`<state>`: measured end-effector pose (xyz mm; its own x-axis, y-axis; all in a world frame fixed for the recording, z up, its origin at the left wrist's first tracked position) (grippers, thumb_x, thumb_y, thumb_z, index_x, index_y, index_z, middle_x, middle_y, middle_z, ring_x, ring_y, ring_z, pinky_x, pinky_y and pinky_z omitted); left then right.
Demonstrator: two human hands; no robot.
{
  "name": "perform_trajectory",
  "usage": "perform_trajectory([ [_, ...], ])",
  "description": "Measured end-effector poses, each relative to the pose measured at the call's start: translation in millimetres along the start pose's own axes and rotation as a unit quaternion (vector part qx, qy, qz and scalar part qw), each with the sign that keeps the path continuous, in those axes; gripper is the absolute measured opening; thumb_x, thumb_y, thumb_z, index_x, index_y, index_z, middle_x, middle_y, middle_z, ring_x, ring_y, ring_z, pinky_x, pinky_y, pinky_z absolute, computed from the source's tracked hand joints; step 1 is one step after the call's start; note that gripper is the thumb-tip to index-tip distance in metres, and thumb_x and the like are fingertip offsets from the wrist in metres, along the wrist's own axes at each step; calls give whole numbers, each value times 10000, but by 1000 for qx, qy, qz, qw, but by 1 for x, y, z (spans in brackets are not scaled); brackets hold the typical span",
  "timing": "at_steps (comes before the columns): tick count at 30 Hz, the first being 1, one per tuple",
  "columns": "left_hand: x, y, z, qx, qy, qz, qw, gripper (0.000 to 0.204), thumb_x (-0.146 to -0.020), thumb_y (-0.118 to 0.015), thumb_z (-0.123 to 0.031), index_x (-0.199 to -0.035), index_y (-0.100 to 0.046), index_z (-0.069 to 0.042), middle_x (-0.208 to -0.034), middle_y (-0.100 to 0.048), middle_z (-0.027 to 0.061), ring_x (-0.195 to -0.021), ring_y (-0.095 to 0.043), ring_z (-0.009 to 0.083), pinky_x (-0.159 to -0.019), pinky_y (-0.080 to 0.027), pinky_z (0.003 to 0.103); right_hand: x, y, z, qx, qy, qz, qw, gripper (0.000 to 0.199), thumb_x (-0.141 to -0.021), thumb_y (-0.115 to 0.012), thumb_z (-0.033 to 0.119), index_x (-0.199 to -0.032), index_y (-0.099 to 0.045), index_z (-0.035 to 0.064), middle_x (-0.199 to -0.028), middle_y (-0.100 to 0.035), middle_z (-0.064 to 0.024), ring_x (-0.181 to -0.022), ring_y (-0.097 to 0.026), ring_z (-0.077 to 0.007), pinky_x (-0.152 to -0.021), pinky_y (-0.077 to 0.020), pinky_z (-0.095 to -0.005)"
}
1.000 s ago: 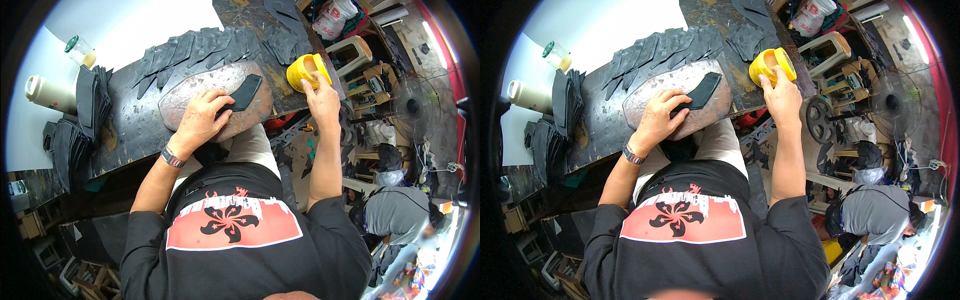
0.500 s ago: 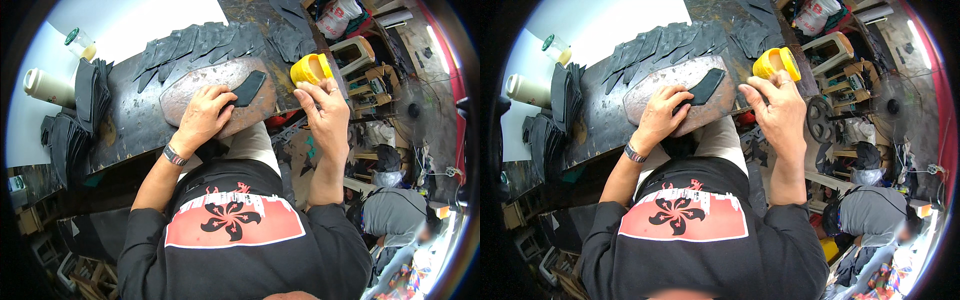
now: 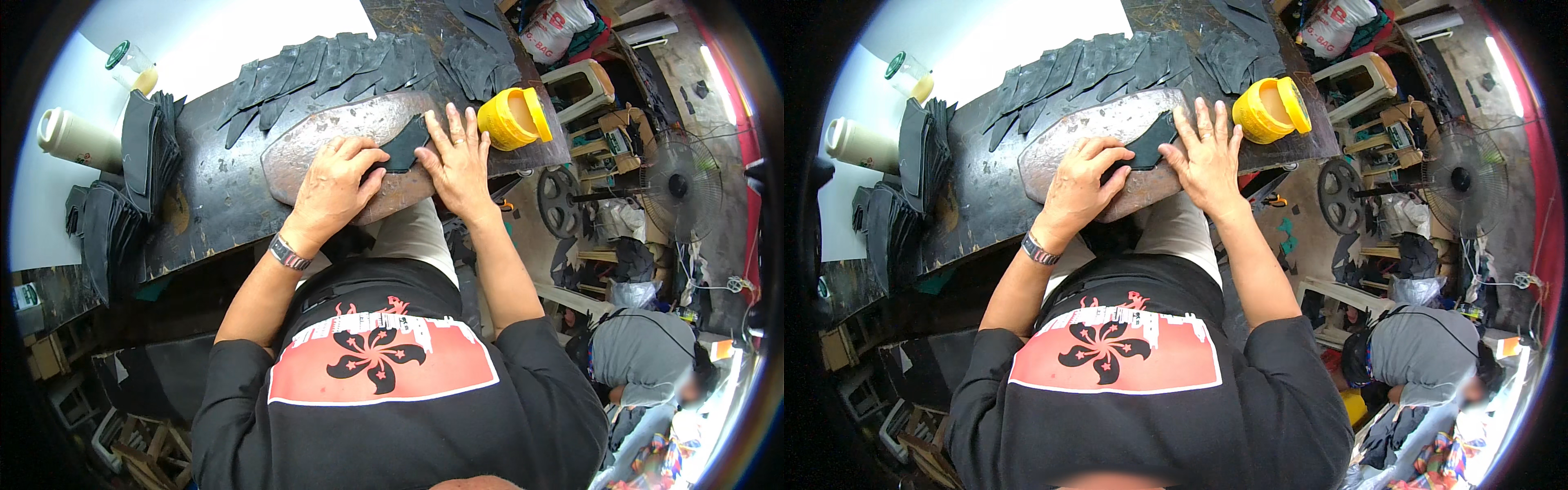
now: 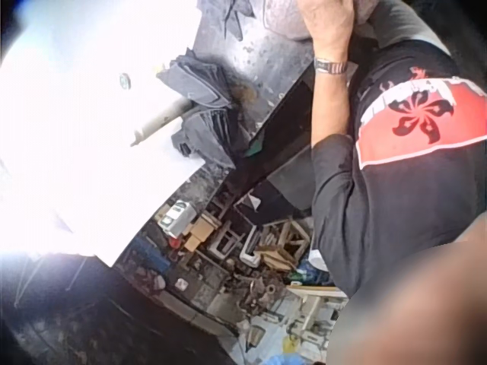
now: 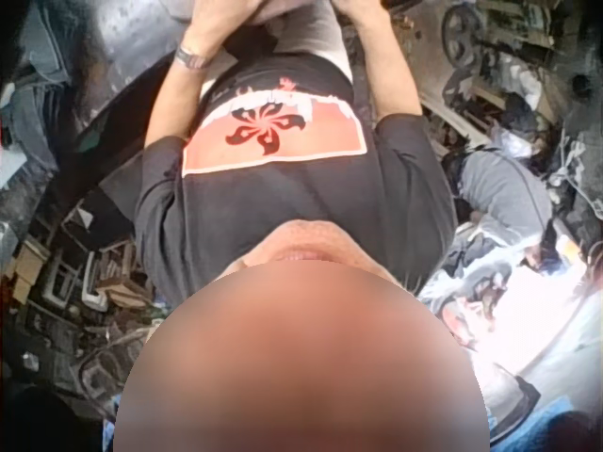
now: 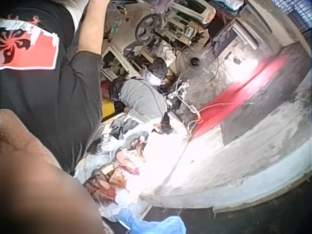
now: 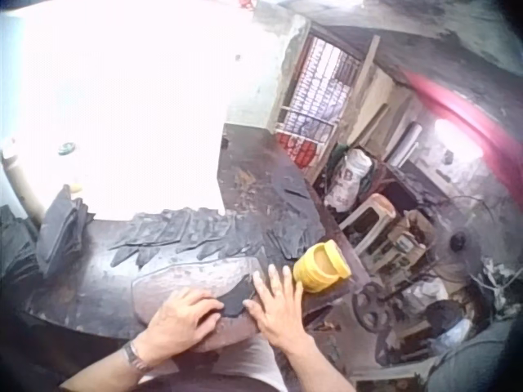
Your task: The person repeatedly rubs small black rubber pieces on a curved wooden block at a workbench. They pick up pieces one at a time, rub them with both hands, and place them back on the table. The process is continuous and repetitive throughout the clip.
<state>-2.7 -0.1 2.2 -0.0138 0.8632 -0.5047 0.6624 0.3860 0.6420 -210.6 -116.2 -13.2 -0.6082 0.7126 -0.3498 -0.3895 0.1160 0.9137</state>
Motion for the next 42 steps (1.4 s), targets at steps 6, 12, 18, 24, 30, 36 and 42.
perform_trajectory([
  [6, 0, 0, 0, -6, -16, -16, 1000, 213, -842, -752, -104, -1048, -709, -76, -1086, -666, 79, -1043, -622, 297, -934, -495, 417, 13, 16, 20, 76, 70, -17, 995, 604, -984, -546, 598, -1395, -637, 164, -1588, -439, -158, -1543, -253, -393, -1161, -181, -725],
  [12, 0, 2, 0, -9, 1, 11, 1000, 222, -853, -753, -104, -1072, -734, -70, -1119, -684, 104, -1082, -632, 308, -980, -494, 416, -16, 14, 0, 153, 67, -13, 986, 676, -979, -490, 658, -1425, -617, 166, -1613, -420, -117, -1568, -179, -387, -1173, -135, -744],
  [18, 2, 5, -3, 23, 5, -14, 1000, 246, -835, -769, -76, -1077, -727, -60, -1107, -689, 109, -1102, -642, 312, -969, -511, 414, -19, 10, -7, 108, 56, 58, 991, 661, -989, -464, 673, -1562, -452, 343, -1678, -321, -106, -1582, -130, -385, -1196, -79, -731],
  [24, 4, 5, -1, 31, 24, -20, 999, 195, -822, -791, -79, -1004, -730, -46, -1050, -689, 108, -1027, -673, 300, -906, -539, 392, -5, 14, 4, 54, 63, 122, 989, 637, -1006, -453, 652, -1592, -379, 413, -1735, -160, -80, -1595, -28, -389, -1202, -48, -718],
  [30, 5, 3, 1, 40, 35, -25, 998, 158, -814, -799, -75, -956, -735, -45, -984, -671, 100, -942, -680, 286, -837, -544, 373, 17, 15, 28, -3, 72, 138, 988, 578, -1027, -465, 609, -1568, -437, 407, -1742, -125, -92, -1599, 13, -384, -1202, 34, -703],
  [36, 4, 6, -1, 23, 11, -25, 999, 150, -812, -795, -76, -947, -735, -48, -977, -674, 95, -932, -676, 286, -840, -539, 381, 12, 12, 26, 61, 23, 78, 995, 617, -1010, -472, 631, -1562, -464, 355, -1726, -192, -103, -1597, -32, -389, -1176, -31, -745],
  [42, 5, 3, -2, 25, 18, -38, 999, 146, -788, -801, -88, -906, -719, -64, -944, -664, 88, -932, -659, 294, -850, -527, 408, 27, 7, 43, 26, 94, 96, 991, 707, -990, -374, 717, -1581, -432, 334, -1715, -231, -94, -1592, -80, -394, -1172, -54, -753],
])
Point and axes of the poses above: each hand's wrist, its own x-axis away from the middle knuckle, its own y-axis out of the back of the hand, z = x × y, the point moved 1 cm from there along -x, towards the middle knuckle
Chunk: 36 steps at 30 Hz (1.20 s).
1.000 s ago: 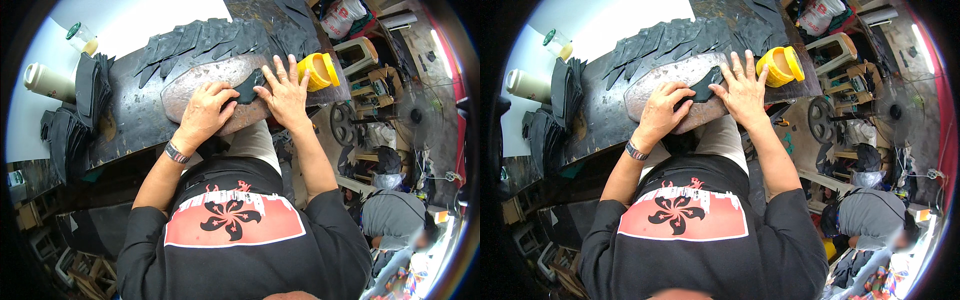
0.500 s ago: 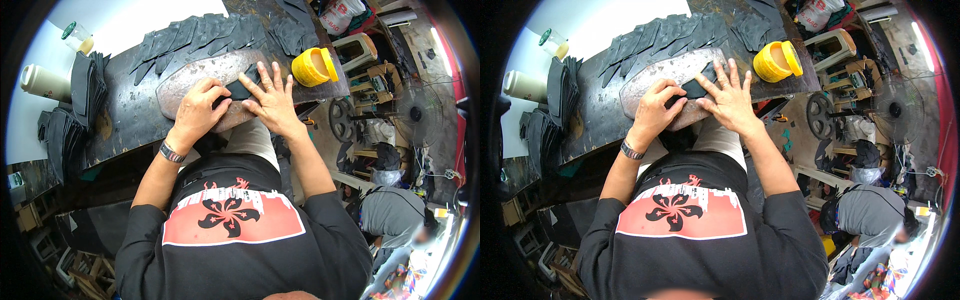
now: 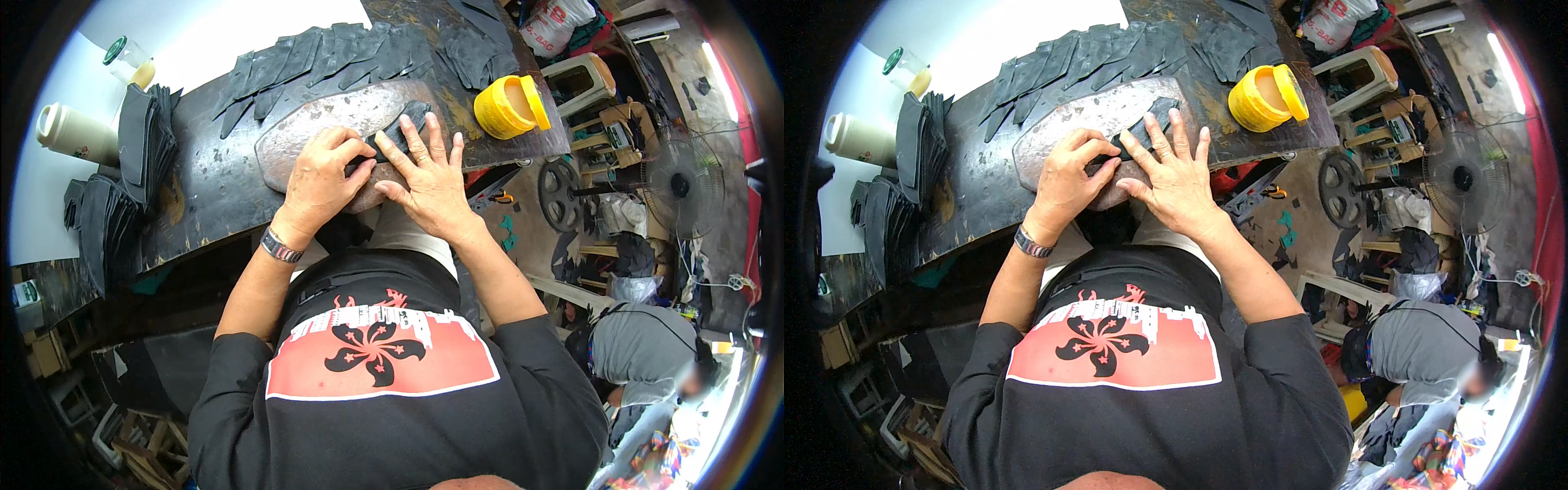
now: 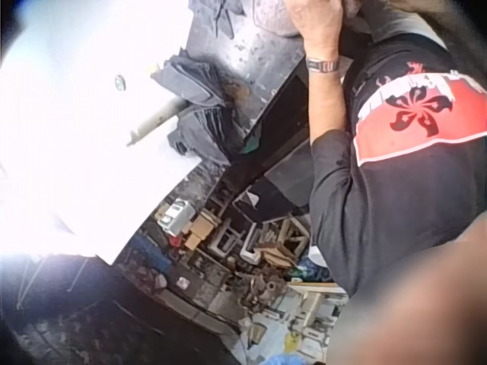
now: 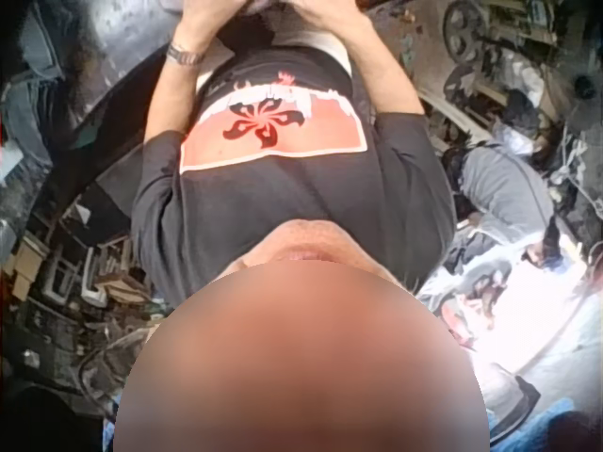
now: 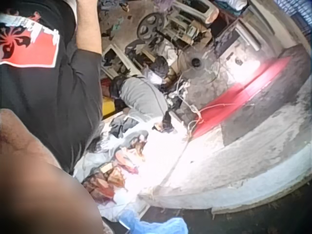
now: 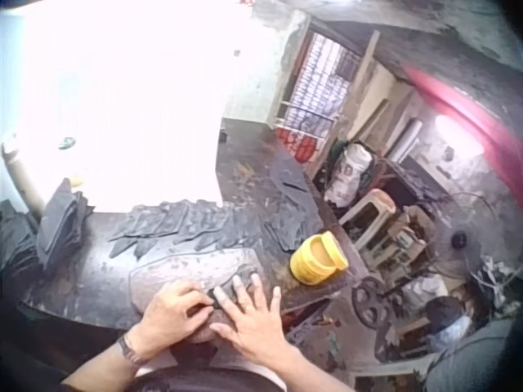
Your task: The person repeatedly rubs small black rubber pieces on a curved wooden block at a workbench. They pick up pieces one at a time, rub them with both hands, and place them back on the table. The process is continuous and repetitive throughout the clip.
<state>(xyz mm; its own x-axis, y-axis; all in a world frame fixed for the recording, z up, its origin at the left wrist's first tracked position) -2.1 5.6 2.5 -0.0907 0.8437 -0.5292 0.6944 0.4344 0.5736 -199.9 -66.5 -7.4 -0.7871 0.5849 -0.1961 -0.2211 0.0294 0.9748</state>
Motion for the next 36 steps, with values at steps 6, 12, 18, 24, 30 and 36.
perform_trajectory([
  [6, 2, 2, 5, -7, -1, 11, 1000, 234, -805, -799, -61, -1018, -704, -55, -985, -693, 87, -934, -682, 274, -845, -543, 378, -8, 5, -5, 67, -39, -27, 997, 724, -976, -453, 695, -1586, -427, 304, -1697, -271, -108, -1586, -106, -401, -1165, -83, -759],
  [12, -3, 7, -2, 117, 89, 4, 989, 453, -804, -780, -37, -1232, -633, -53, -999, -672, 84, -914, -662, 201, -832, -544, 338, -4, -3, 20, 35, 9, -25, 999, 758, -957, -474, 702, -1586, -427, 282, -1694, -272, -97, -1580, -133, -387, -1171, -66, -752],
  [18, -27, 29, 22, 101, 47, 113, 987, 372, -827, -597, 29, -1171, -695, -70, -1242, -591, 100, -1006, -633, 212, -855, -519, 318, -4, -2, 24, 33, 11, -28, 999, 727, -968, -498, 661, -1574, -445, 264, -1684, -276, -137, -1577, -134, -399, -1174, -54, -757],
  [24, -64, 13, 51, 41, -67, 196, 977, 385, -856, -542, 85, -1121, -748, -105, -1345, -560, 126, -1237, -574, 292, -1032, -478, 364, -5, 0, 27, 30, 22, -29, 999, 623, -995, -488, 619, -1553, -466, 343, -1675, -262, -181, -1570, -158, -399, -1169, -64, -763],
  [30, -77, 9, 65, 82, -71, 264, 958, 388, -872, -532, 87, -1099, -768, -122, -1364, -557, 122, -1272, -546, 293, -1067, -461, 379, -5, 3, 28, 48, 29, -15, 998, 562, -1012, -411, 654, -1525, -481, 438, -1664, -260, -201, -1559, -183, -402, -1169, -51, -761],
  [36, -71, 8, 64, 55, -120, 251, 959, 351, -851, -566, 50, -1091, -763, -114, -1341, -568, 124, -1279, -528, 299, -1078, -452, 406, -2, 2, 32, 9, 21, -2, 1000, 567, -1000, -393, 701, -1502, -508, 465, -1655, -259, -231, -1551, -164, -451, -1166, -30, -763],
])
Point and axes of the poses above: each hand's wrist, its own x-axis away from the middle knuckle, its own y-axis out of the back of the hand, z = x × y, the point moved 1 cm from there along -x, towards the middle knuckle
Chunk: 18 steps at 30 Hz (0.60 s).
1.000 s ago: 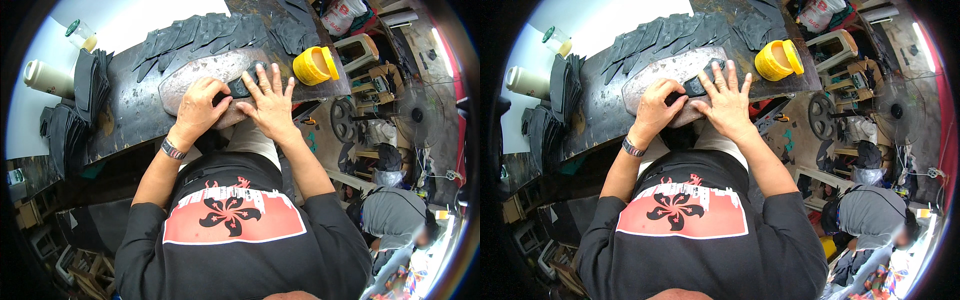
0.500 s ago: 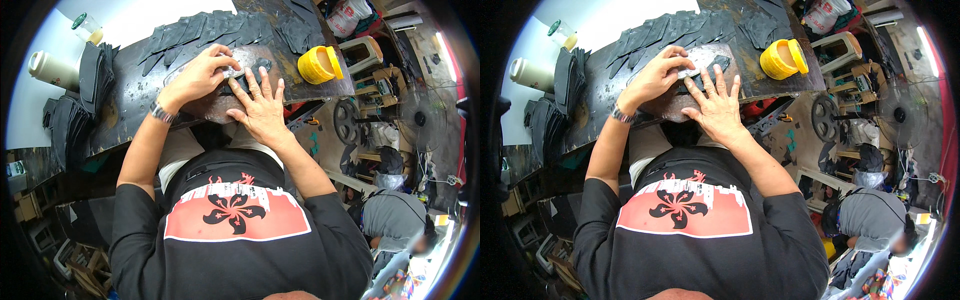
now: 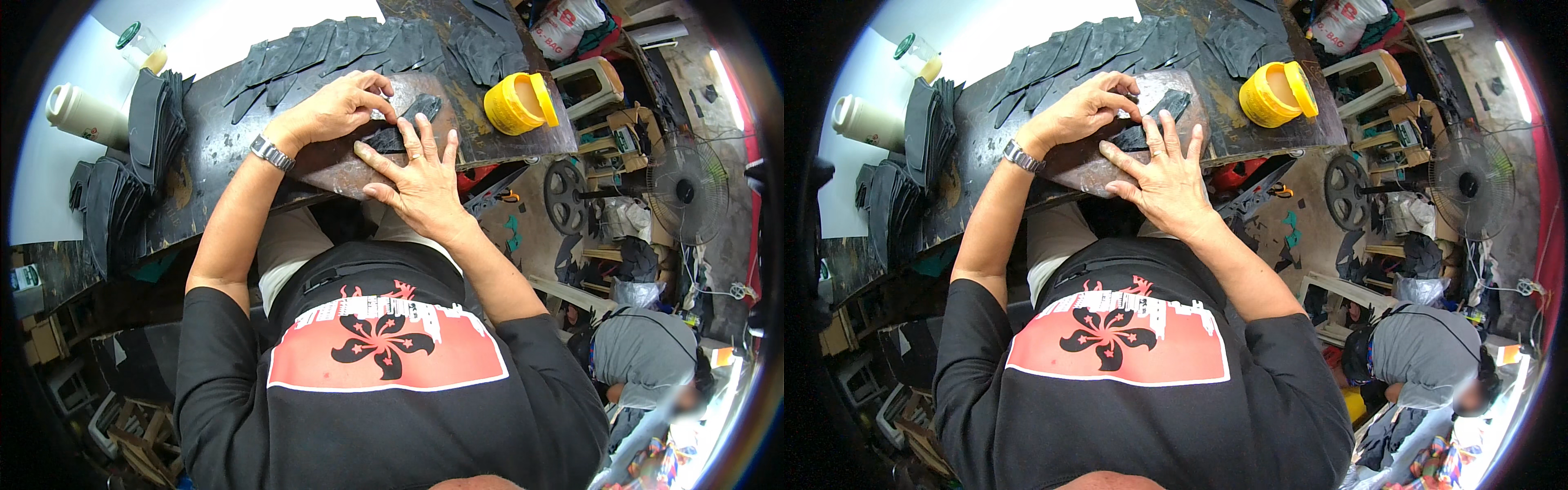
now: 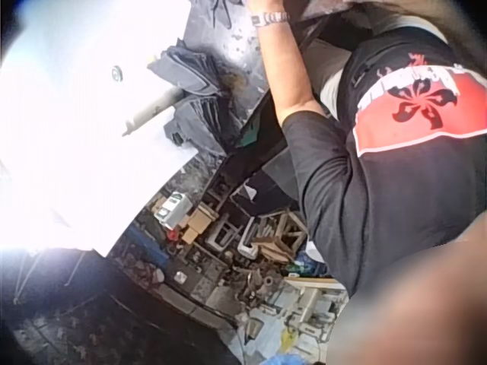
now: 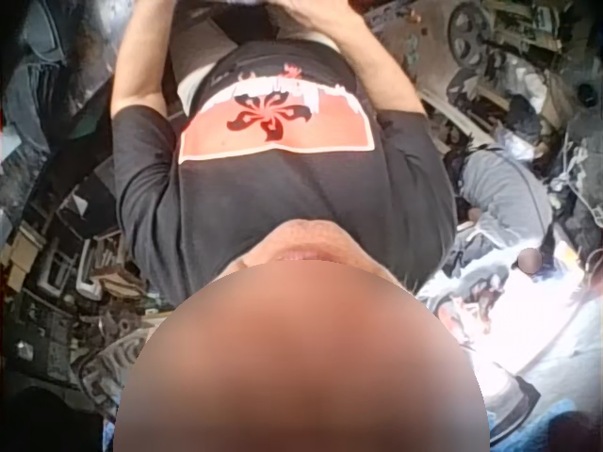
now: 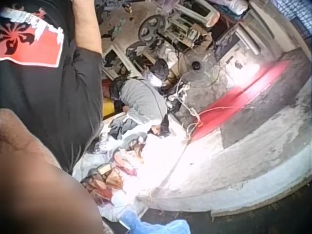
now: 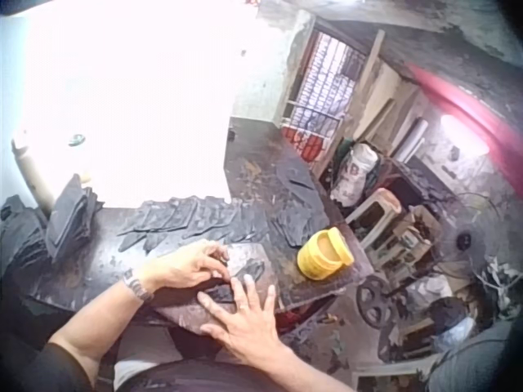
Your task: The person repeatedly rubs small black rubber pieces on a curved wooden block at a workbench. They pick up pieces one at a time, rub them with both hands, and place them back on the table. The process is continuous and repetitive throughout the clip.
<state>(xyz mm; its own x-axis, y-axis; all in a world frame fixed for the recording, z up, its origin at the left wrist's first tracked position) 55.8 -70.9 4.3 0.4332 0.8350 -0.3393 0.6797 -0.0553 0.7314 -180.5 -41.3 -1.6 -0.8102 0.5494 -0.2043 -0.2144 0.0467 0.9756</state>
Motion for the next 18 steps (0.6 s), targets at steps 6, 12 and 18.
perform_trajectory([
  [6, 2, 5, -11, 40, 18, -8, 999, 213, -899, -651, -78, -1084, -754, -106, -1310, -577, 128, -1236, -556, 307, -1067, -460, 414, 8, 3, -4, -108, 2, 4, 994, 525, -986, -471, 686, -1412, -629, 424, -1686, -202, -244, -1562, -101, -478, -1174, -7, -745],
  [12, -4, 0, -25, 21, 55, -18, 998, 198, -851, -773, -190, -997, -709, -74, -1239, -616, 117, -1181, -592, 315, -1025, -480, 403, 13, 4, -9, -197, -7, -1, 980, 496, -976, -535, 652, -1367, -682, 386, -1698, -201, -230, -1566, -115, -469, -1205, 3, -685],
  [18, -10, -2, -26, -35, 88, -36, 995, 263, -808, -809, -191, -994, -668, -70, -1092, -639, 101, -1090, -618, 323, -952, -497, 414, 16, 17, -24, -216, 30, -94, 971, 452, -1009, -536, 569, -1263, -769, 277, -1629, -395, -175, -1560, -217, -386, -1234, -61, -598],
])
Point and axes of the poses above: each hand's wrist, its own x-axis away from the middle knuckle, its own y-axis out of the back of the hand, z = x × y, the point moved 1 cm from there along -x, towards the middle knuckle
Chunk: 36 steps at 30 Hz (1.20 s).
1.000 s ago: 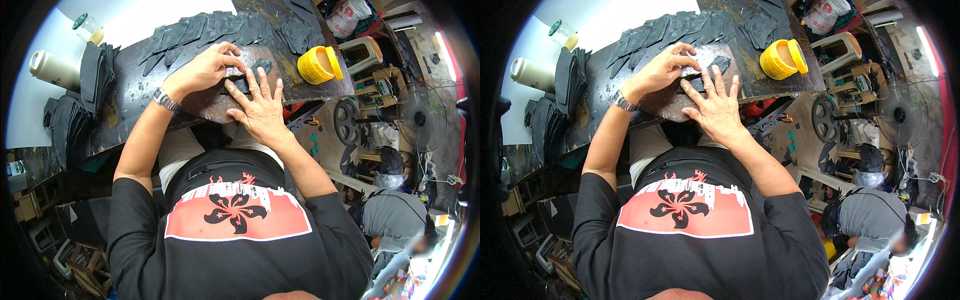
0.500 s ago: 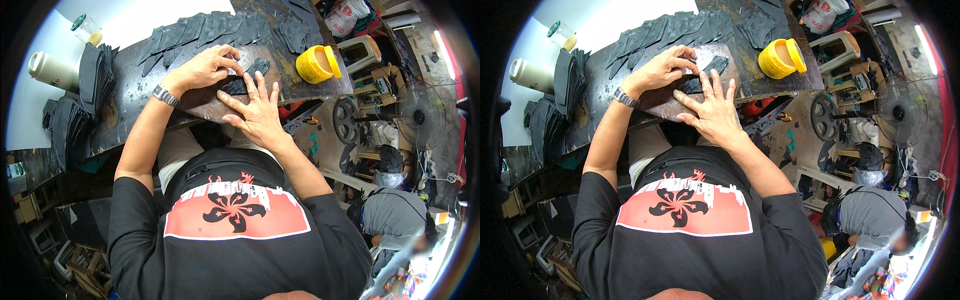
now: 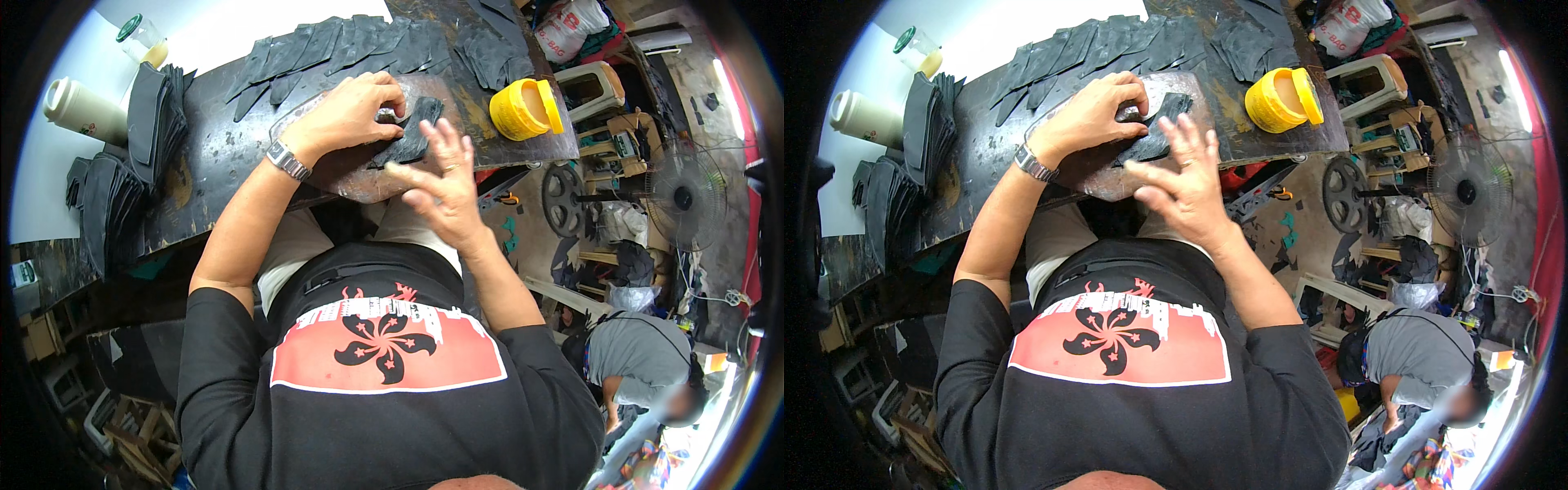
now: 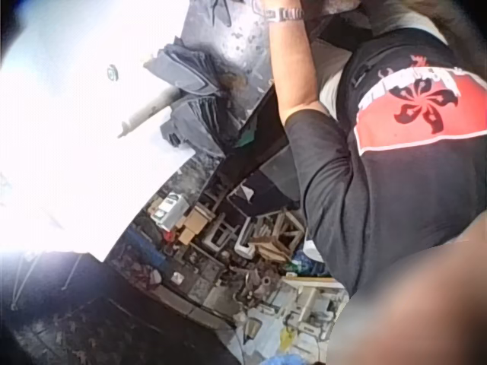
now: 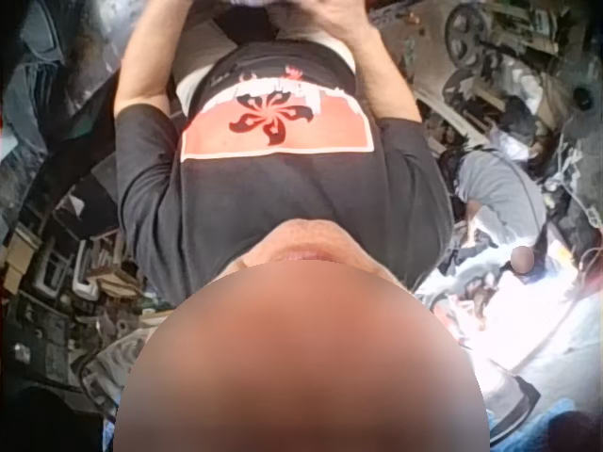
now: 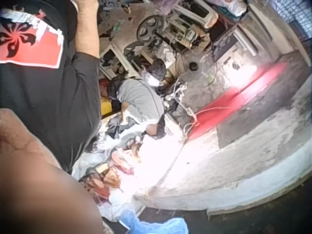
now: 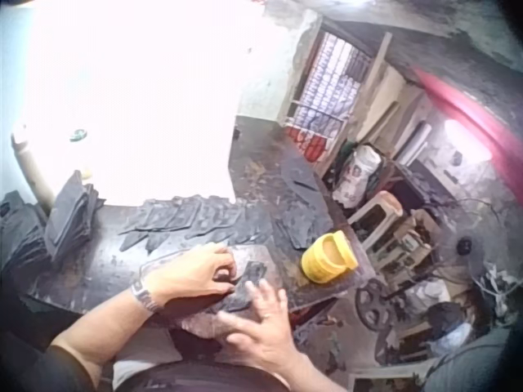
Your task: The person repeatedly rubs small black rubber pieces on a curved wooden block at a workbench. They pick up pieces one at a time, rub them with both hands, and place them back on the table. The process is continuous and repetitive throughout the clip.
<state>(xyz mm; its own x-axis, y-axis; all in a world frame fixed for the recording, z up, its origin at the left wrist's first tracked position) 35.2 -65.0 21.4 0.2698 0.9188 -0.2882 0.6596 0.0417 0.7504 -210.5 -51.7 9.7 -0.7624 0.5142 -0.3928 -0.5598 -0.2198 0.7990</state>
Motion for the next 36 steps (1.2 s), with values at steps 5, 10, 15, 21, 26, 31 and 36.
perform_trajectory([
  [5, -4, -2, -2, -11, 7, -25, 1000, 266, -756, -820, -231, -953, -717, -85, -1060, -677, 106, -1037, -652, 338, -897, -525, 442, -13, 19, -37, 206, -47, -20, 977, 491, -1050, -441, 570, -1442, -623, 337, -1677, -313, -114, -1562, -178, -389, -1218, -97, -647],
  [10, -3, -9, -3, -27, 16, -26, 999, 235, -754, -781, -201, -973, -736, -125, -1095, -670, 95, -1076, -630, 328, -943, -510, 441, -4, 12, -40, 326, -47, 56, 943, 583, -1000, -422, 666, -1504, -540, 396, -1704, -256, -83, -1584, -117, -374, -1186, -46, -730],
  [15, -1, -15, -7, -1, 0, -40, 999, 212, -759, -748, -168, -967, -750, -131, -1097, -661, 96, -1082, -618, 322, -962, -502, 438, 13, 13, -25, 334, -36, 59, 940, 587, -986, -411, 685, -1492, -545, 419, -1698, -270, -87, -1585, -128, -358, -1184, -45, -726],
  [21, 0, -14, -12, -5, -3, -29, 1000, 129, -773, -722, -151, -883, -771, -105, -1095, -669, 110, -1071, -629, 327, -964, -507, 427, 17, 12, -5, 226, 25, 61, 972, 533, -977, -483, 663, -1373, -670, 358, -1654, -357, -93, -1565, -213, -354, -1198, -50, -705],
  [26, -2, -16, -17, -34, 28, -17, 999, 172, -802, -692, -150, -921, -753, -40, -1133, -652, 145, -1117, -624, 330, -982, -503, 418, 1, 25, -17, -61, -49, -50, 996, 399, -1027, -550, 500, -1234, -767, 237, -1456, -569, -141, -1451, -395, -394, -1195, -171, -640],
  [31, -4, -28, -23, -82, 40, -51, 995, 230, -763, -763, -213, -917, -690, -58, -1040, -638, 132, -1024, -611, 347, -932, -506, 435, -20, 6, -40, 136, -132, -39, 981, 573, -1031, -498, 565, -1411, -632, 158, -1553, -467, -183, -1510, -284, -420, -1187, -149, -691],
  [36, -8, -32, -22, -55, 91, -87, 990, 436, -737, -806, -267, -1101, -658, -80, -1112, -629, 146, -1109, -602, 348, -932, -490, 464, -26, -1, -52, 235, -146, -1, 961, 676, -1018, -454, 635, -1491, -556, 162, -1631, -378, -177, -1565, -171, -415, -1187, -87, -732],
])
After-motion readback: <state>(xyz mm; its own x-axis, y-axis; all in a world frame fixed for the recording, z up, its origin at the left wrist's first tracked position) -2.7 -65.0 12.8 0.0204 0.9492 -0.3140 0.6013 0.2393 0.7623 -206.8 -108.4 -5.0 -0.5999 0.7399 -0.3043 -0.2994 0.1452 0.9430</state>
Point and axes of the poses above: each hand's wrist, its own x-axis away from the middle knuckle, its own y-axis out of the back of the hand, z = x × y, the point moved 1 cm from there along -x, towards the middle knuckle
